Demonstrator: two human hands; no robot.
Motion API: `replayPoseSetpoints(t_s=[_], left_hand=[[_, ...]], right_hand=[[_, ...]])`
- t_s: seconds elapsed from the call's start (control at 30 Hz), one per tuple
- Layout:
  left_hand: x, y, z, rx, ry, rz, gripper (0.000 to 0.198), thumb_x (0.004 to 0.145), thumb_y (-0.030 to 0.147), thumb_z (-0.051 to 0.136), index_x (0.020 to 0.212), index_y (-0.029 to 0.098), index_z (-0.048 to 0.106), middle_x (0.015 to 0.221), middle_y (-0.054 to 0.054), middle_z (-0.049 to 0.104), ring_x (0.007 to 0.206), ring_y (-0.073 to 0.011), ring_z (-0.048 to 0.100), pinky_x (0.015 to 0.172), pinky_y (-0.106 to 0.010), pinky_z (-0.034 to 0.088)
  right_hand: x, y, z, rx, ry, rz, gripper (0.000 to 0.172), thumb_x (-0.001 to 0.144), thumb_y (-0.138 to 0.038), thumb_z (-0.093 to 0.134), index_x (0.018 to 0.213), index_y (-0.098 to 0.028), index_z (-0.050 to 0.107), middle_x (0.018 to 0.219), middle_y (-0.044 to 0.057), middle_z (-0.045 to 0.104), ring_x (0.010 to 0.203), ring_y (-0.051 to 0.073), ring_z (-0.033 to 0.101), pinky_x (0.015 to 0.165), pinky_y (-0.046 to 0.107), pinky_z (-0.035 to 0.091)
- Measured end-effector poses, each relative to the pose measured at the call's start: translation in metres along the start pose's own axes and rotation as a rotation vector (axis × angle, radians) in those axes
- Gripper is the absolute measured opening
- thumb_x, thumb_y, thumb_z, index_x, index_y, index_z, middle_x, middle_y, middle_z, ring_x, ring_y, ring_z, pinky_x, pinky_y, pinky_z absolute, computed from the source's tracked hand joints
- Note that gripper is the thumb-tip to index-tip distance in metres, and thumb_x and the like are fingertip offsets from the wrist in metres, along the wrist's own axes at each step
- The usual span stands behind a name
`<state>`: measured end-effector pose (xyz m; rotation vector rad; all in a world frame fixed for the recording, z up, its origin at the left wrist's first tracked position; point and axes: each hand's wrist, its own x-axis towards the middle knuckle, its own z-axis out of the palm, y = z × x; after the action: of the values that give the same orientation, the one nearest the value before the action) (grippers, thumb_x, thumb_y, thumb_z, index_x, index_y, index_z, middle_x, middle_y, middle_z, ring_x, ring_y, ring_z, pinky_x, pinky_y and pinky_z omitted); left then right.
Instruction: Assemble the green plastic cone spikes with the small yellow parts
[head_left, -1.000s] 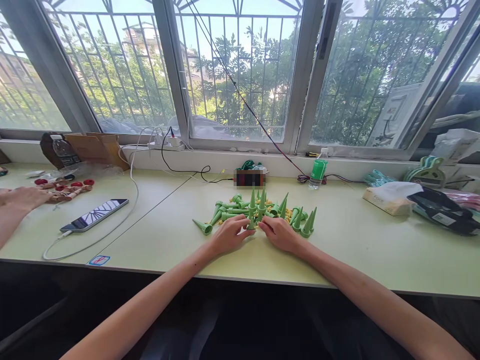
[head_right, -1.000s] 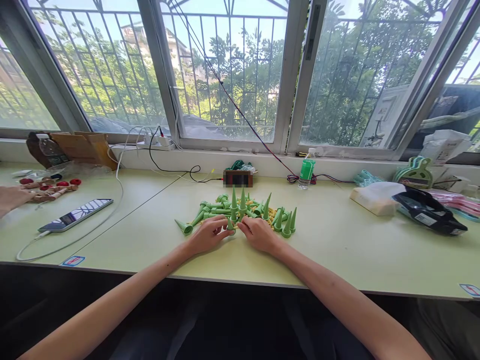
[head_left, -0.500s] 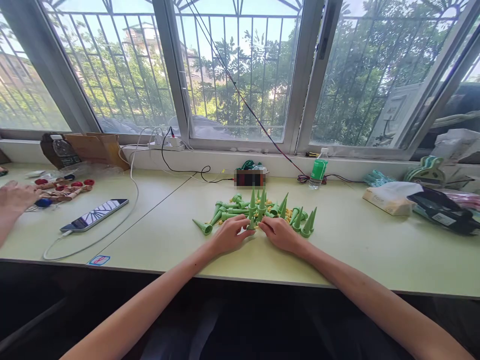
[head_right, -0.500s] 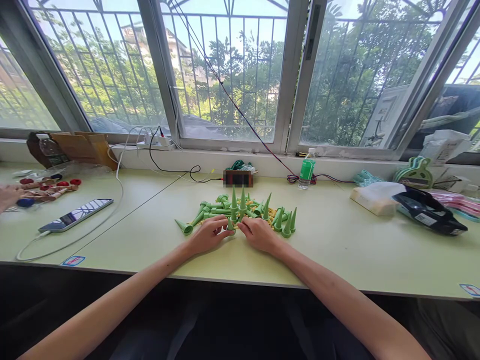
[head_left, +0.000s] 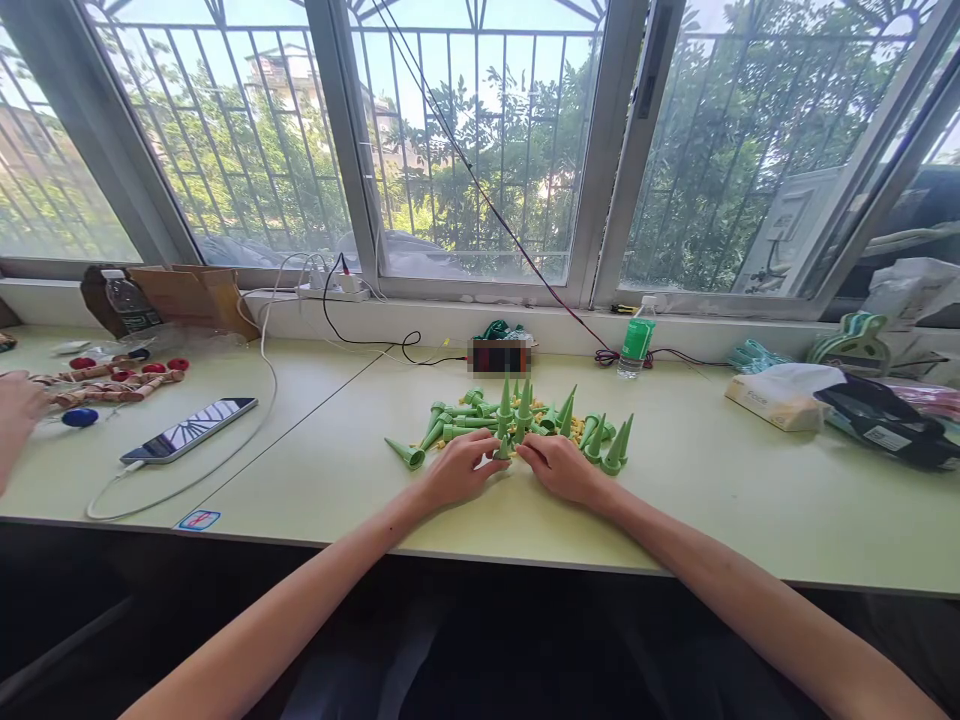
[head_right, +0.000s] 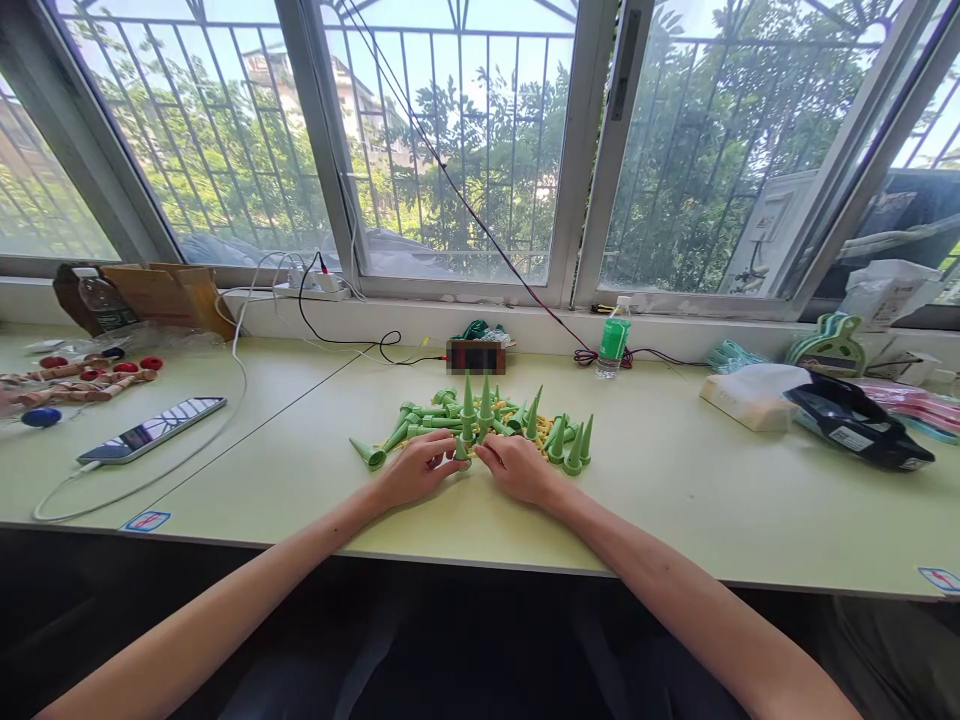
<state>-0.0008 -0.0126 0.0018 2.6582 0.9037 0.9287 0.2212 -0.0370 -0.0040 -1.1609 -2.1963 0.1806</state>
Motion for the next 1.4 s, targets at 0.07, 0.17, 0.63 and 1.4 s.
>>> replayPoseSetpoints(t_s=[0.07,0.17,0.63,1.4], left_hand=[[0.0001,0.0004,-0.0004,-0.001,-0.008,-0.005,0.028,0.094,0.034,0.06,0.073,0.017,0.054,0.076,0.001,0.051,0.061,-0.0102,0.045,0.059,-0.024,0.036],[0.0,0.0006,-0.0007,0.003,-0.016,-0.007,0.027,0.095,0.033,0.06,0.073,0.017,0.054,0.076,0.001,0.05,0.062,-0.01,0.045,0.059,-0.024,0.036],[-0.0009,-0.0009,-0.0004,0.016,-0.011,0.013,0.022,0.095,0.033,0.06,0.081,0.017,0.064,0.077,0.0,0.052,0.062,-0.0103,0.046,0.059,-0.024,0.036],[-0.0012,-0.0019,0.0006,0.019,-0.021,0.014,0.023,0.095,0.035,0.06,0.081,0.017,0.064,0.078,0.0,0.052,0.061,-0.01,0.046,0.06,-0.023,0.036]], right_hand=[[-0.0001,0.0007,0.0005,0.001,0.0,-0.002,0.03,0.104,-0.029,0.046,0.076,-0.02,0.054,0.065,0.0,0.056,0.059,0.014,0.051,0.059,0.026,0.031],[-0.0005,0.0026,0.0019,0.0,0.001,-0.002,0.031,0.104,-0.031,0.045,0.076,-0.02,0.054,0.066,0.0,0.056,0.059,0.014,0.051,0.059,0.026,0.03],[-0.0004,0.0028,0.0015,0.013,-0.019,0.015,0.03,0.104,-0.031,0.045,0.079,-0.02,0.056,0.068,0.0,0.058,0.061,0.014,0.052,0.061,0.025,0.032],[-0.0002,0.0052,0.0033,-0.002,-0.014,-0.001,0.032,0.104,-0.032,0.044,0.077,-0.02,0.055,0.066,0.0,0.056,0.059,0.013,0.049,0.059,0.026,0.029]])
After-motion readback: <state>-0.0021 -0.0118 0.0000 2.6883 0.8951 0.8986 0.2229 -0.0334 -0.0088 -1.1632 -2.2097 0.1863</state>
